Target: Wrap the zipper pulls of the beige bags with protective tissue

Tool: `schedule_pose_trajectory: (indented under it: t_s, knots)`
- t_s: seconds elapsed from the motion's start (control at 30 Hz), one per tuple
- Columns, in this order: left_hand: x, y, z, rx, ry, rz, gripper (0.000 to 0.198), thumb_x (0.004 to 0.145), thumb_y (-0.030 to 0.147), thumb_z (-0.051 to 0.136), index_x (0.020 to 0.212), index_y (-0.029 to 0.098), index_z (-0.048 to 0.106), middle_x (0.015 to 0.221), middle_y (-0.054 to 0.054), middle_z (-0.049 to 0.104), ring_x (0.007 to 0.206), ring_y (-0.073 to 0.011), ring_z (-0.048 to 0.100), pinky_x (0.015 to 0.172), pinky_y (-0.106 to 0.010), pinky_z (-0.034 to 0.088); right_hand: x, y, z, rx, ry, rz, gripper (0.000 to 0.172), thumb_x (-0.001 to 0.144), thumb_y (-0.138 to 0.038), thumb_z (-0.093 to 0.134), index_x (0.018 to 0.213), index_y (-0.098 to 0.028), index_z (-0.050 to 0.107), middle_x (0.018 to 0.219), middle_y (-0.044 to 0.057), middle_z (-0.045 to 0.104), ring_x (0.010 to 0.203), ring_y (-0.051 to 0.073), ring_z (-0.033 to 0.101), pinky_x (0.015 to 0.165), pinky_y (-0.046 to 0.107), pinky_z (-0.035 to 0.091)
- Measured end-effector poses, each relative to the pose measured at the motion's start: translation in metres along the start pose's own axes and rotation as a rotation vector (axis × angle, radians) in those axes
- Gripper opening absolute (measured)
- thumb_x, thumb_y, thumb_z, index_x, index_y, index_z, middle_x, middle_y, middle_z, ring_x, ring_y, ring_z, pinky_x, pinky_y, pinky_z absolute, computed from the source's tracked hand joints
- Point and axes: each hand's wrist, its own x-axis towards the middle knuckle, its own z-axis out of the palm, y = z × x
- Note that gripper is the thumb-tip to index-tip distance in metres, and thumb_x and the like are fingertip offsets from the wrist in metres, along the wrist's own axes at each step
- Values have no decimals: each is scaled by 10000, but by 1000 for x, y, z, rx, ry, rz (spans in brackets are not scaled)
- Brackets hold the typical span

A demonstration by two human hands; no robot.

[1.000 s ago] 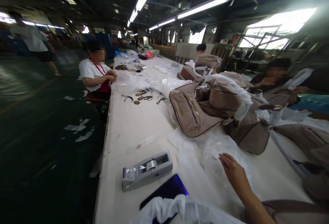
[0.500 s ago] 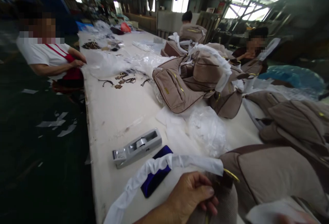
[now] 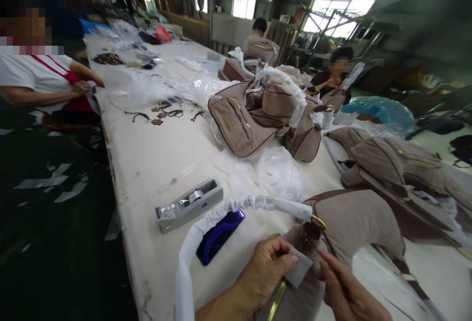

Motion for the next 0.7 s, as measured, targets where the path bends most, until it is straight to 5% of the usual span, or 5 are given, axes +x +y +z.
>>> schedule_pose_trajectory:
  t_s: [0.07, 0.17, 0.3, 0.5, 0.7]
  knots:
    - [1, -1, 2, 33, -41, 8, 282, 647, 334, 746, 740, 97, 625, 651, -5, 572, 601, -90, 483, 595, -217, 358, 18, -4, -15, -209, -136, -301, 366, 844, -310, 411, 1163, -254, 581, 725, 36, 695, 462, 150, 592, 463, 231, 456]
    - [0, -5, 7, 63, -74, 19, 260, 640, 332, 753, 721, 110, 646, 645, -8, 585, 595, -92, 486, 597, -221, 365, 47, -16, -30, -537, -377, -527, 335, 748, -140, 414, 956, -275, 639, 523, 4, 640, 397, 162, 574, 361, 215, 305]
    - [-2, -5, 5, 74, -45, -17, 245, 590, 316, 775, 696, 125, 665, 641, -13, 601, 584, -98, 494, 598, -230, 376, 63, -18, -34, -557, -537, -464, 203, 828, -210, 373, 762, -227, 564, 455, -8, 585, 365, 140, 531, 363, 210, 264]
    - [-7, 10, -15, 335, 39, -18, 146, 647, 248, 686, 698, 111, 685, 599, 2, 579, 559, -101, 481, 544, -219, 351, 52, 13, -30, -322, -352, -422, 299, 914, -401, 299, 785, -240, 515, 489, -7, 602, 376, 149, 544, 391, 235, 366]
    - [-5, 17, -6, 456, 26, -40, 114, 601, 193, 666, 668, 101, 657, 567, 11, 561, 521, -89, 457, 517, -210, 340, 51, 15, -35, -246, -428, -367, 267, 921, -386, 297, 792, -246, 485, 519, -25, 618, 420, 146, 588, 415, 226, 414]
